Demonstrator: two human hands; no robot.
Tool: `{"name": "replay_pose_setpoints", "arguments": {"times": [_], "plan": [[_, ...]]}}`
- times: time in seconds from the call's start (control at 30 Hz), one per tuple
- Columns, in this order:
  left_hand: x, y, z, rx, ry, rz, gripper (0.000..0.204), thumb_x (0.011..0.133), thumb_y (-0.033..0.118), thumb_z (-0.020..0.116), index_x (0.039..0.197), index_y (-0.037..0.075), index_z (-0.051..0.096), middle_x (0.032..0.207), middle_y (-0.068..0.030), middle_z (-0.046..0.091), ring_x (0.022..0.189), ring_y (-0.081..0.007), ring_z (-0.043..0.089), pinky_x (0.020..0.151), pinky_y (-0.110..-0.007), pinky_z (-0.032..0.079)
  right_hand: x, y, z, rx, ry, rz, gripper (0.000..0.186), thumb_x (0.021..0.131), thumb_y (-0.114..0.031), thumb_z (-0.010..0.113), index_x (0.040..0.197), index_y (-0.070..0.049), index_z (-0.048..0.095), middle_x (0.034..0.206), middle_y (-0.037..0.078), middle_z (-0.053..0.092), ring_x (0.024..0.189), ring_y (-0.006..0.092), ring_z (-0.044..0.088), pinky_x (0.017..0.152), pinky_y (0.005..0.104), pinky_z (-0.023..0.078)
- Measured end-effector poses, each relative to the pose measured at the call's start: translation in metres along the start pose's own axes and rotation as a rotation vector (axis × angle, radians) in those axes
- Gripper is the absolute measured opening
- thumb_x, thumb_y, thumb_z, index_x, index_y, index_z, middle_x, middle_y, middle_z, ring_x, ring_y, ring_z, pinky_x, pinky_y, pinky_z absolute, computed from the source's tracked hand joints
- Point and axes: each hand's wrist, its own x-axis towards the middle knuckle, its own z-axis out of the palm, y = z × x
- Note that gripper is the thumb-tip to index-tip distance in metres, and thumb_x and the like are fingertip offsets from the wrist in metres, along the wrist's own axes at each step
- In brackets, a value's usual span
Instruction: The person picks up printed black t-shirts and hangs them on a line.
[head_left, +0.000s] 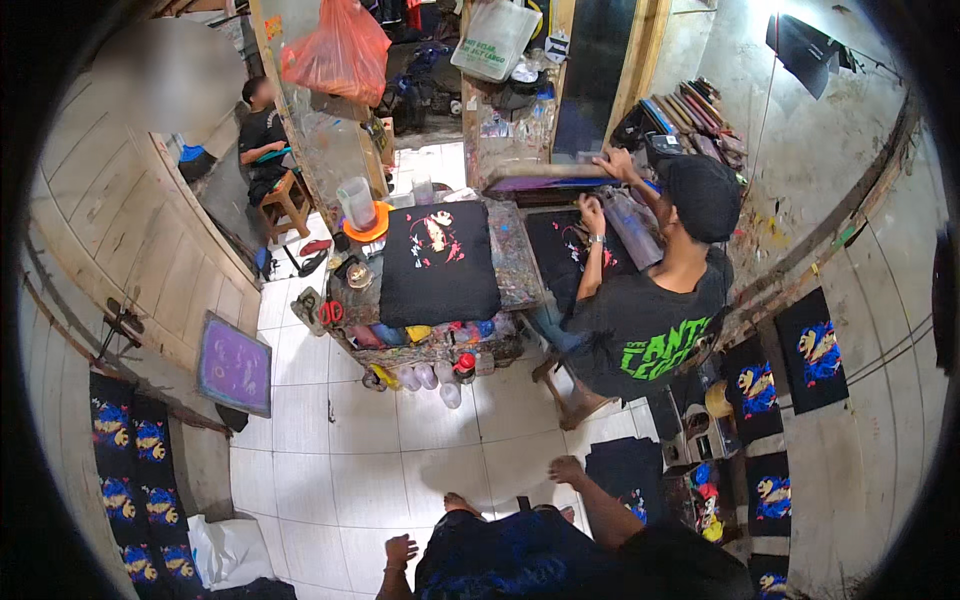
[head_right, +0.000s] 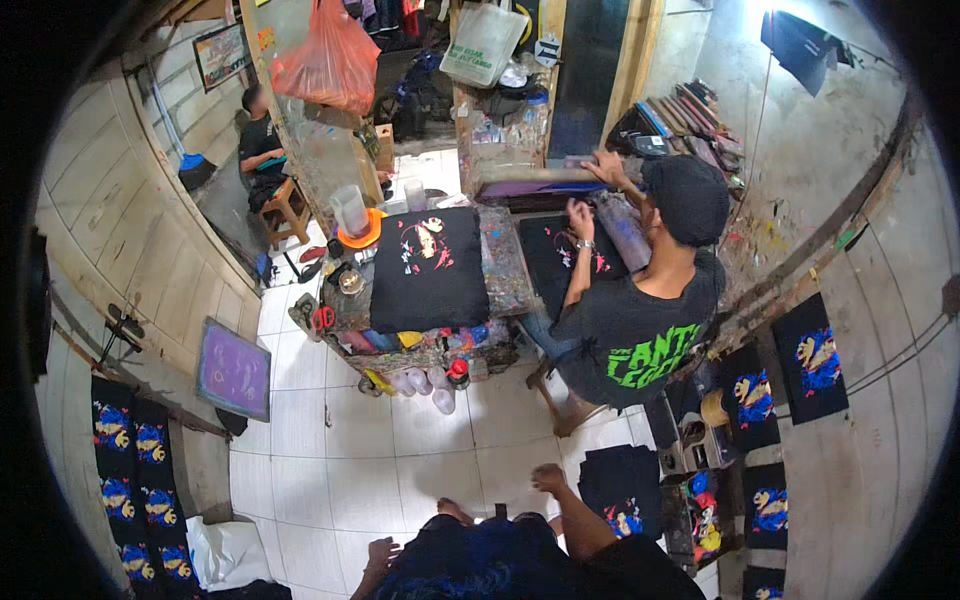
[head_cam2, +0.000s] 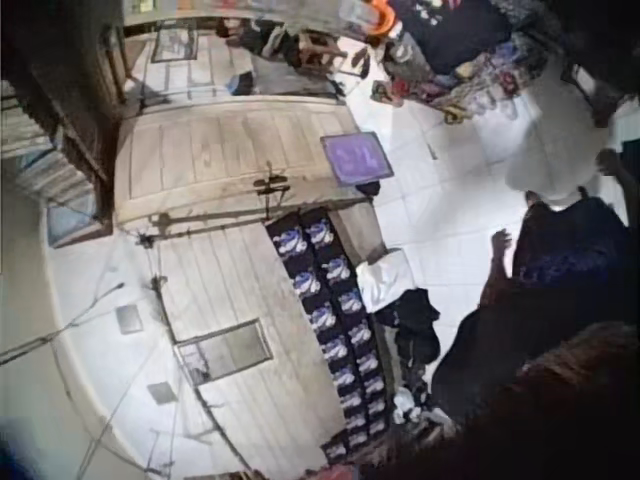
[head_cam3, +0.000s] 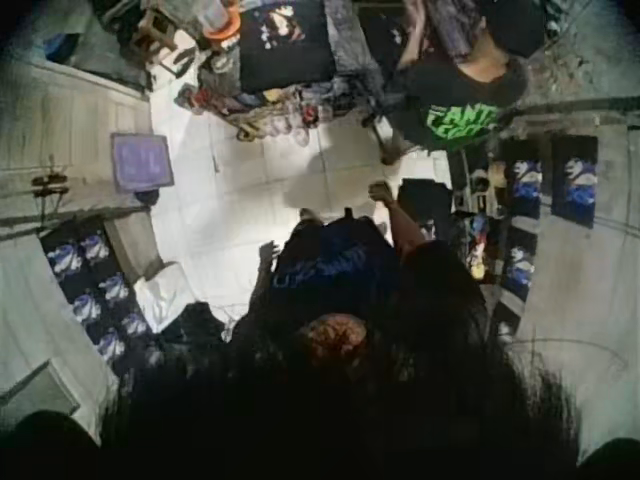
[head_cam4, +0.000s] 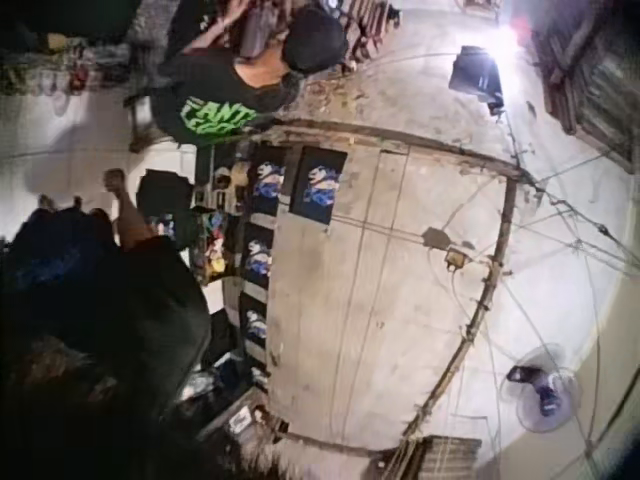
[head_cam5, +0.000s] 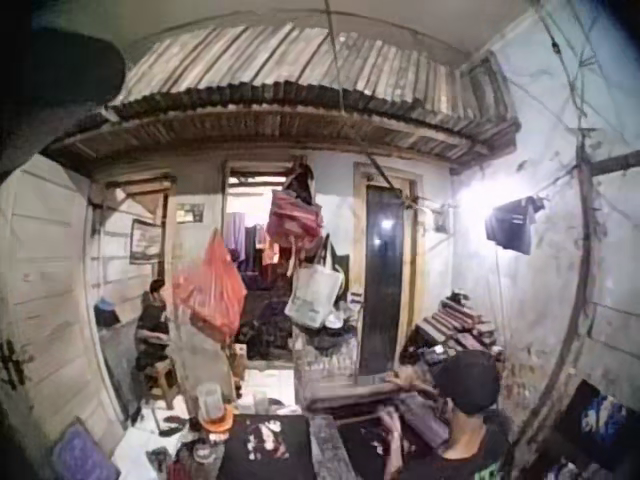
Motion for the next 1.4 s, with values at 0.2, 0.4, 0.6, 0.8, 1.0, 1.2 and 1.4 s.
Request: {"name": "replay_pose_setpoints", "arguments": {"times": [0.2,0.4,0.6,0.8,1.0,1.2,1.4], "plan": [[0.016,0.056,-0.086,-0.072,0.265,0.042,0.016,0.083,0.025,0.048,0.088,0.01,0.052,0.085,-0.0122,0.061,0.069,-0.0273,0.061,0.055,-0.036,0.049,0.044,-0.02,0.173,-0.733,-0.132,0.03,0.027,0.081,-0.022,0.057,0.102,-0.005,0.059,0.089,0.009,0.064,0.074,0.0176,0.063,0.061,0.0309,0.052],[0.054,0.11,-0.083,0.045,0.215,0.07,0.017,0.083,0.024,0.045,0.086,0.008,0.051,0.083,-0.0145,0.061,0.063,-0.0283,0.061,0.051,-0.037,0.049,0.08,-0.007,0.141,-1.453,-0.232,-0.459,0.021,0.068,-0.022,0.066,0.083,-0.008,0.062,0.082,0.011,0.065,0.073,0.018,0.063,0.063,0.035,0.052],[0.103,0.138,-0.06,-0.104,-0.15,-0.021,0.032,0.084,0.032,0.035,0.087,0.006,0.054,0.083,-0.015,0.061,0.064,-0.0308,0.061,0.052,-0.037,0.05,0.075,0.003,0.089,-0.248,0.397,0.379,0.021,0.08,-0.019,0.053,0.073,0.0,0.059,0.079,0.013,0.064,0.066,0.0226,0.063,0.051,0.0344,0.052],[0.121,0.181,-0.029,1.313,-0.04,0.555,0.029,0.076,0.036,0.053,0.083,0.009,0.059,0.088,-0.0126,0.064,0.079,-0.0295,0.062,0.065,-0.044,0.049,0.101,-0.019,0.113,-1.797,-0.083,0.013,0.02,0.067,-0.026,0.058,0.077,-0.011,0.065,0.069,0.009,0.064,0.069,0.0226,0.064,0.061,0.036,0.052],[0.133,0.26,-0.023,1.612,-0.11,1.02,0.024,0.077,0.03,0.058,0.087,0.009,0.06,0.078,-0.0094,0.062,0.071,-0.0241,0.062,0.058,-0.037,0.05,0.173,-0.105,0.134,-1.351,-0.086,0.034,0.018,0.072,-0.022,0.059,0.085,-0.01,0.065,0.077,0.009,0.063,0.067,0.0211,0.061,0.056,0.0339,0.051],[0.146,0.361,0.048,0.748,0.059,0.346,0.03,0.081,0.025,0.057,0.101,0.002,0.054,0.089,-0.0126,0.061,0.072,-0.0259,0.062,0.06,-0.036,0.051,0.236,-0.203,0.133,-0.24,0.092,0.207,0.031,0.083,-0.025,0.057,0.107,-0.006,0.056,0.095,0.013,0.062,0.079,0.0237,0.063,0.065,0.0388,0.053],[0.161,0.429,0.126,0.175,-0.016,0.2,0.031,0.085,0.02,0.055,0.104,-0.003,0.049,0.088,-0.0183,0.061,0.067,-0.0264,0.063,0.053,-0.032,0.052,0.265,-0.212,0.174,-1.022,0.31,-0.066,0.044,0.087,-0.047,0.037,0.091,-0.012,0.064,0.091,0.016,0.062,0.078,0.0366,0.059,0.072,0.0445,0.048]]}}
